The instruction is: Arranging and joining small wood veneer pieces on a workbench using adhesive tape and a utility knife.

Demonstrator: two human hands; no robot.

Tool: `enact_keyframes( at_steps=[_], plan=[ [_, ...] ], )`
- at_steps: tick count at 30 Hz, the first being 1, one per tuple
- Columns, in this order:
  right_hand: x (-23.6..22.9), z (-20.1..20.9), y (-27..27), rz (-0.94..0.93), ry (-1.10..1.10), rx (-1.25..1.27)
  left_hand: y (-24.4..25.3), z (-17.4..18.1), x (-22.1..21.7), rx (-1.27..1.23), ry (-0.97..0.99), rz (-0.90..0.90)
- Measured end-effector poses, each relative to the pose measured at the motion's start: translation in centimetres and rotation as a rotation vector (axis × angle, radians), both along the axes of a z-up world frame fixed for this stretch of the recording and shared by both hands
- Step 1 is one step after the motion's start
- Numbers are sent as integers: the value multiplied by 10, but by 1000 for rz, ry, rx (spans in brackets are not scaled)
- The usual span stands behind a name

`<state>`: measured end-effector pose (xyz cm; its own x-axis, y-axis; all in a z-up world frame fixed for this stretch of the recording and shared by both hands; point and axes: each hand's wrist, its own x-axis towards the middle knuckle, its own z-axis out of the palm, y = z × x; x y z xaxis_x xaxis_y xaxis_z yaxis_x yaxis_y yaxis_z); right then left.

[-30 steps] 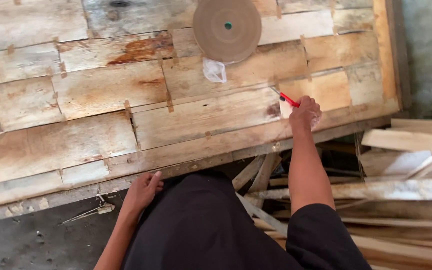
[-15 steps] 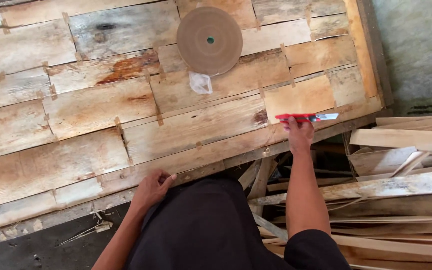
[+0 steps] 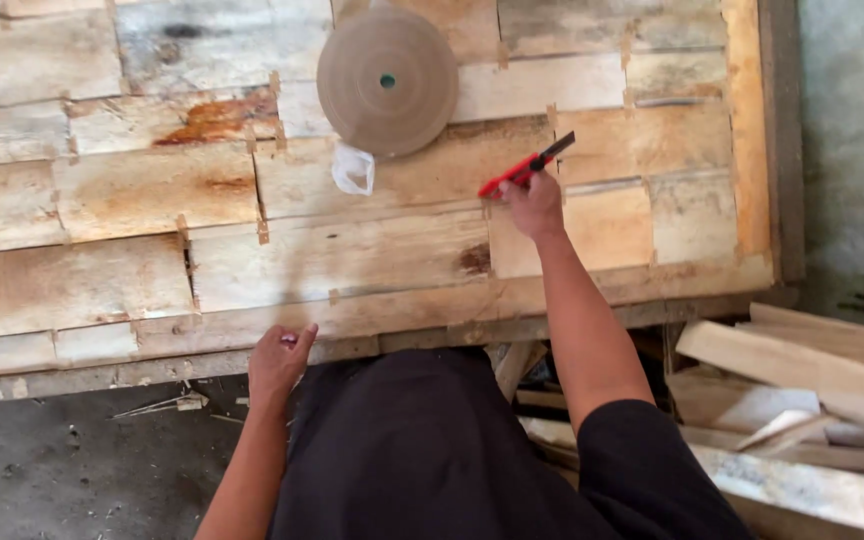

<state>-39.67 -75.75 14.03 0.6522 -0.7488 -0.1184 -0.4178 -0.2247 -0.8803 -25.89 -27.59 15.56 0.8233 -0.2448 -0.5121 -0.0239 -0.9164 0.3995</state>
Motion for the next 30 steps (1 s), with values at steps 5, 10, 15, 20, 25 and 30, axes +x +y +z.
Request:
enact_keyframes(
  at_steps=[5, 10, 15, 20, 25, 30],
  plan=[
    [7, 13, -15, 95, 85, 78, -13, 5, -5, -11, -17, 140],
    [10, 20, -18, 134, 201, 60, -9, -1, -9, -43, -60, 180],
    [11, 21, -19, 92, 168, 77, -10, -6, -5, -46, -46, 219],
    [15, 14, -15, -13, 103, 165, -9, -4, -7, -21, 6, 240],
    [21, 19, -14, -59, 97, 236, -10, -1, -4, -21, -5, 238],
    [18, 19, -3, -28, 61, 113, -12, 2, -8, -11, 29, 268]
  ],
)
